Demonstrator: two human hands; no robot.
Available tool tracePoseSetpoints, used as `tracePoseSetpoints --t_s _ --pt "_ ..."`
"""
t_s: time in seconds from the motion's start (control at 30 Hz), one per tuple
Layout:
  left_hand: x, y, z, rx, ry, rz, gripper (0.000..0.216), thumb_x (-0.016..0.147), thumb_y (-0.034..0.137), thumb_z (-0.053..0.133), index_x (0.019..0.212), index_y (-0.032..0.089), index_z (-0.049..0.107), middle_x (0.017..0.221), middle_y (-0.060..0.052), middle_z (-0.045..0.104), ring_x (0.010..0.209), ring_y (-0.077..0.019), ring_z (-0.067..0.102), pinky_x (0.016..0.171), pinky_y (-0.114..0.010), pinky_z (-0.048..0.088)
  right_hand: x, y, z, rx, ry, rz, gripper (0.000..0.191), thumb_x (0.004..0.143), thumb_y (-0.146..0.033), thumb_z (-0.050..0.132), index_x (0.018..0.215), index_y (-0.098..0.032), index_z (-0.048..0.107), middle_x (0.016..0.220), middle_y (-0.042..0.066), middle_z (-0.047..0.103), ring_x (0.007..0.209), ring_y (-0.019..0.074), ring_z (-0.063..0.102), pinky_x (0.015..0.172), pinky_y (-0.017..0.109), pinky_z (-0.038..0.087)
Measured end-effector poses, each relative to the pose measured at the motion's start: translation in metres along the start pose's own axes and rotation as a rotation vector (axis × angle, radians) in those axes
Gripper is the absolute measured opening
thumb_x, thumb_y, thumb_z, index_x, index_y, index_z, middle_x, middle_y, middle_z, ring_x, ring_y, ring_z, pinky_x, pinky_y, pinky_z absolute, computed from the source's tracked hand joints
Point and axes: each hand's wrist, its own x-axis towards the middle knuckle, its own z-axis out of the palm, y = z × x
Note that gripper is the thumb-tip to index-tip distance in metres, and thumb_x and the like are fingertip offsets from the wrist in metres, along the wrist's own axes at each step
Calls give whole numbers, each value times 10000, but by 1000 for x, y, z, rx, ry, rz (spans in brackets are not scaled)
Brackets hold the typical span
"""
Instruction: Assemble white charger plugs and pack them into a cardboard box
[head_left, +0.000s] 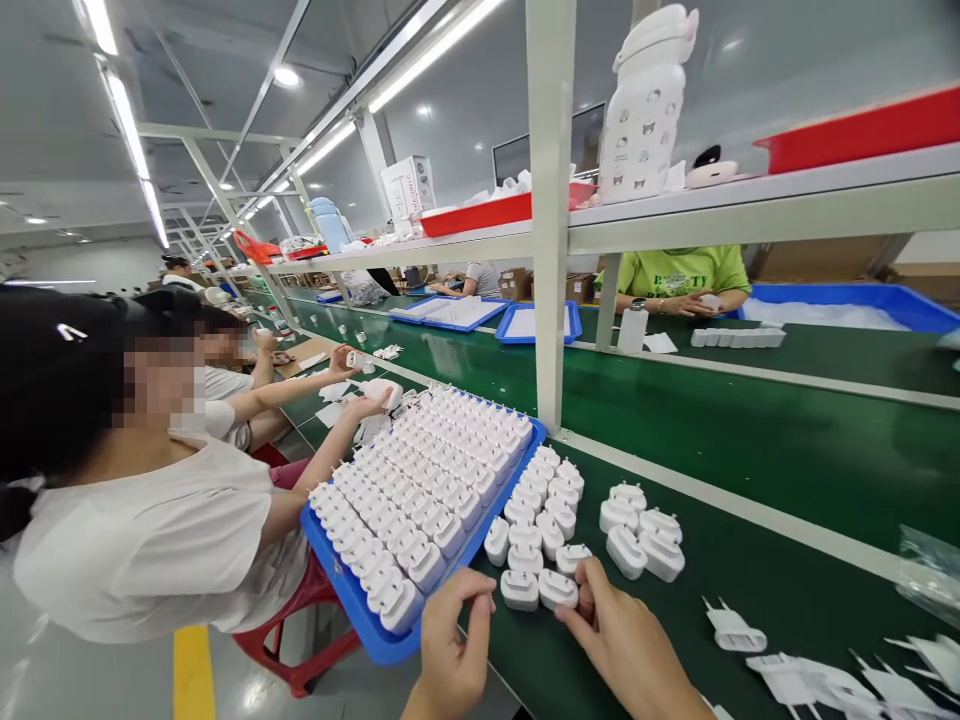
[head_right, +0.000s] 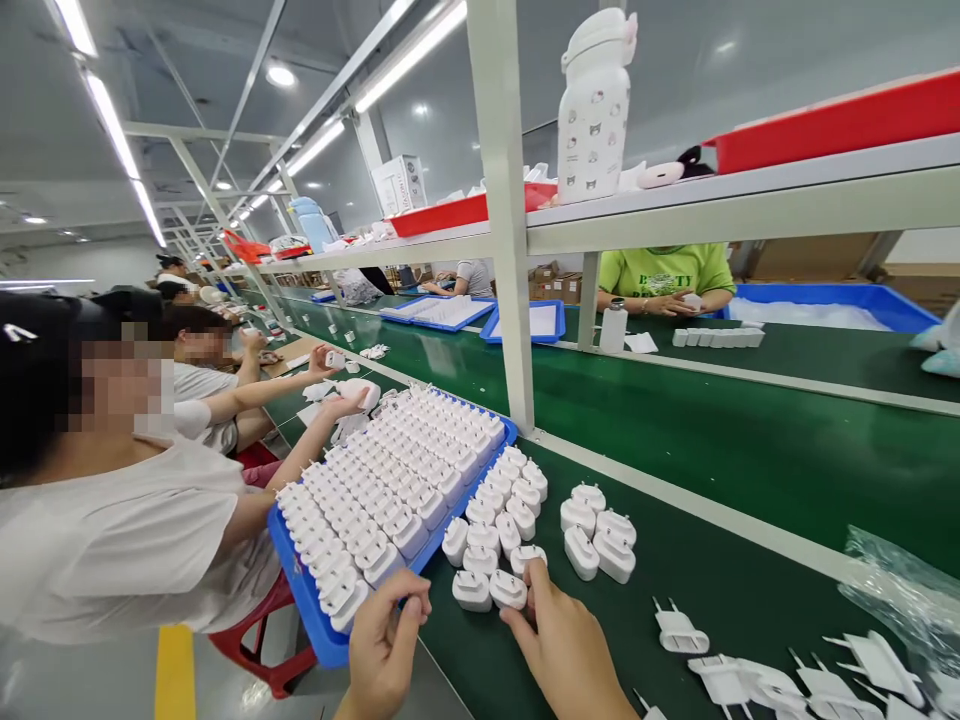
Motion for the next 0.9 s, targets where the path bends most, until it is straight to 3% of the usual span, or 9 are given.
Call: tracePoseSetpoints --t_s 0.13,0.23,0.3,0.37,0.47,0.53,0.7,0.8,0.9 --pt "-17 -2 31 53 -211 123 348 902 388 383 824 189 658 564 -55 588 562 -163 585 572 -276 489 -6 13 -37 -89 194 15 243 914 -363 370 719 -225 414 617 -16 539 522 143 512 512 234 311" --pt "-31 -8 52 52 -429 94 422 906 454 339 861 196 670 629 -71 624 604 -168 607 558 -259 487 -13 36 -74 -80 311 142 368 927 -429 333 634 -217 402 546 -19 477 502 133 456 518 241 317" --pt "-32 -13 59 46 -490 19 372 904 431 372 933 195 659 764 -87 658 676 -171 621 578 -248 498 -18 54 -93 -24 367 231 364 930 -446 312 710 -212 482 618 0 533 559 138 498 552 245 361" --pt "-28 -16 62 68 -489 -91 318 894 395 424 1011 190 637 877 -97 664 701 -166 621 592 -243 508 -19 69 -103 13 396 300 321 911 -459 351 944 -202 541 866 55 617 745 168 578 621 256 417" --pt "-24 -19 65 128 -485 -236 337 887 393 449 1098 181 603 909 -95 661 640 -158 605 556 -249 506 -15 85 -102 28 316 345 575 831 -476 494 1315 -196 364 1306 134 472 1106 248 524 756 305 462" --pt "-24 -19 66 155 -469 -277 349 888 401 444 1108 176 594 844 -80 656 586 -154 586 514 -249 491 -9 88 -97 54 203 321 750 786 -455 565 1411 -211 229 1424 137 346 1226 274 436 851 345 451" --pt "-33 -25 65 82 -460 -74 209 897 296 440 920 203 625 850 -59 656 715 -158 623 613 -230 504 10 84 -96 81 18 273 926 723 -368 662 1459 -277 108 1450 117 319 1297 297 353 939 400 411" --pt "-35 -31 63 30 -511 45 164 888 224 459 912 221 621 882 -42 661 826 -159 632 717 -229 506 17 87 -98 91 -35 244 895 742 -318 650 1459 -288 116 1425 115 369 1265 298 398 949 414 398" --pt "-32 -34 65 50 -528 21 158 889 221 460 923 217 614 879 -39 662 803 -155 635 690 -224 509 21 96 -94 134 -37 199 780 770 -272 613 1434 -289 206 1448 87 347 1256 281 412 959 400 393"
